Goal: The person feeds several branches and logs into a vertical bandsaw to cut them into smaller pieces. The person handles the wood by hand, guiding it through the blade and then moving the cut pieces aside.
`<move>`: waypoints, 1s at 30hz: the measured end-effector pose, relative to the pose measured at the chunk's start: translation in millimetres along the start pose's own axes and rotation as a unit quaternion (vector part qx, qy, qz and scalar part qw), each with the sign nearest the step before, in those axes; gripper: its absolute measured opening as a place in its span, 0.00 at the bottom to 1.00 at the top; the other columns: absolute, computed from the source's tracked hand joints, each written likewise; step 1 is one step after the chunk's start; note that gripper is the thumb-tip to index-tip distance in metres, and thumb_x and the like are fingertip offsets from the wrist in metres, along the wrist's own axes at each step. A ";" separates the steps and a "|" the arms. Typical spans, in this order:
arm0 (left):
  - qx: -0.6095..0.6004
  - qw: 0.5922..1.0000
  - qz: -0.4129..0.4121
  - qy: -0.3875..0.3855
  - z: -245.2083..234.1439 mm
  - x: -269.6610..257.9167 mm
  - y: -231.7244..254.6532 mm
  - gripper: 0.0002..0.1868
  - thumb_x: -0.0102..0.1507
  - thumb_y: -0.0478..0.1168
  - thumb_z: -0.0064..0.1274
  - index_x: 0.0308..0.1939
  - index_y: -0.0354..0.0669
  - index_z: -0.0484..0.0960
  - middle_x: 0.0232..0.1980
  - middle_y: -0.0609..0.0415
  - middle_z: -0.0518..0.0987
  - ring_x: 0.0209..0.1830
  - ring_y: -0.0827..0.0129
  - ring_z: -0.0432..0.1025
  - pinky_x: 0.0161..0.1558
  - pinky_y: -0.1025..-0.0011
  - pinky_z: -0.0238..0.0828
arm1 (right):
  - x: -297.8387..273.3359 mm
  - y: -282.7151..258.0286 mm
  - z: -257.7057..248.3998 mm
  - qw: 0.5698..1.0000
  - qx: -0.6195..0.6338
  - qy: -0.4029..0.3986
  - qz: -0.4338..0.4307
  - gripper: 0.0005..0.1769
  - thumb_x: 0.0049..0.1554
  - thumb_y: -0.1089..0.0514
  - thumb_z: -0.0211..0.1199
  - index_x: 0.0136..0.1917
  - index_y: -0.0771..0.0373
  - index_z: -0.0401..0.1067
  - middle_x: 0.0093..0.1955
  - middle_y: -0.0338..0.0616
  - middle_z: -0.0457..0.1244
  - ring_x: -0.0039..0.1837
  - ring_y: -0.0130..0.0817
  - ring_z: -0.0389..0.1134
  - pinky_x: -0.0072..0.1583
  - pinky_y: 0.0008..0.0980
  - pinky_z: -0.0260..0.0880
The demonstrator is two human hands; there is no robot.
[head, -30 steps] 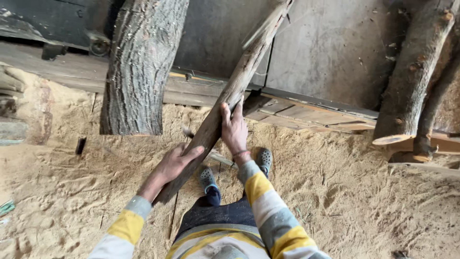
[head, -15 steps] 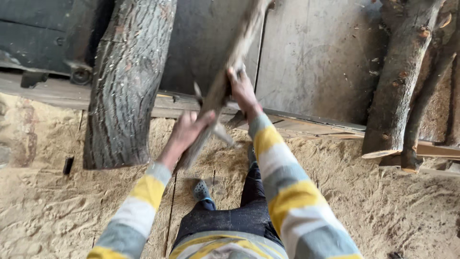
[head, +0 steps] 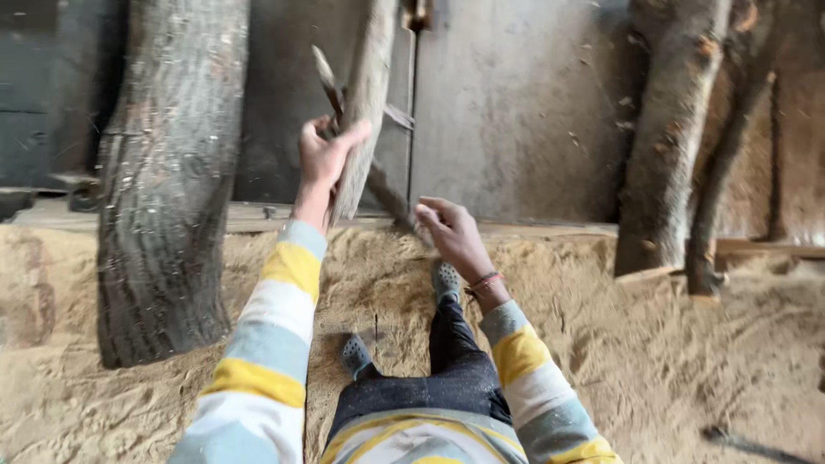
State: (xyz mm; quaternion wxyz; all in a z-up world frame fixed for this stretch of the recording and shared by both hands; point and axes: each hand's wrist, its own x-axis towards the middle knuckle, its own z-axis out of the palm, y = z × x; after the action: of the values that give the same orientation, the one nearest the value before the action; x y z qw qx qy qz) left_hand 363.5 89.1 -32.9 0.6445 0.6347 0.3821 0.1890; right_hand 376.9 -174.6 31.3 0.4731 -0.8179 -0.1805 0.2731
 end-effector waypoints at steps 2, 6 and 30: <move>-0.083 0.996 -0.017 0.019 27.3 17.4 -2.3 0.44 0.40 0.55 0.77 0.50 0.34 0.72 0.46 0.47 0.80 0.43 0.60 0.78 0.45 0.64 0.79 | -5.7 21.4 -22.0 0.999 0.029 0.021 0.038 0.21 0.64 0.51 0.57 0.67 0.61 0.72 0.56 0.42 0.71 0.56 0.26 0.73 0.55 0.29 0.76; -0.184 0.981 0.024 0.049 48.3 73.9 16.9 0.40 0.53 0.54 0.69 0.59 0.38 0.66 0.55 0.50 0.75 0.52 0.65 0.73 0.53 0.66 0.74 | -29.4 63.8 -80.6 0.983 0.130 0.092 0.095 0.20 0.66 0.51 0.58 0.67 0.60 0.75 0.51 0.43 0.71 0.52 0.25 0.71 0.51 0.28 0.71; -0.022 0.884 -0.184 -0.430 230.6 -225.2 -19.5 0.50 0.52 0.58 0.70 0.69 0.36 0.65 0.60 0.43 0.78 0.58 0.57 0.78 0.61 0.57 0.76 | 20.1 78.4 -200.8 0.913 -0.180 0.244 0.271 0.79 0.32 0.34 0.81 0.80 0.69 0.38 0.63 0.67 0.66 0.62 0.58 0.71 0.64 0.46 0.73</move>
State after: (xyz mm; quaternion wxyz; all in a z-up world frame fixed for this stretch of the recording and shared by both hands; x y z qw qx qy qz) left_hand 384.4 -232.8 -17.3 0.7827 0.5576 0.1729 -0.2156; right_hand 519.6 -337.2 38.3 0.2550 -0.9479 0.1233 0.1458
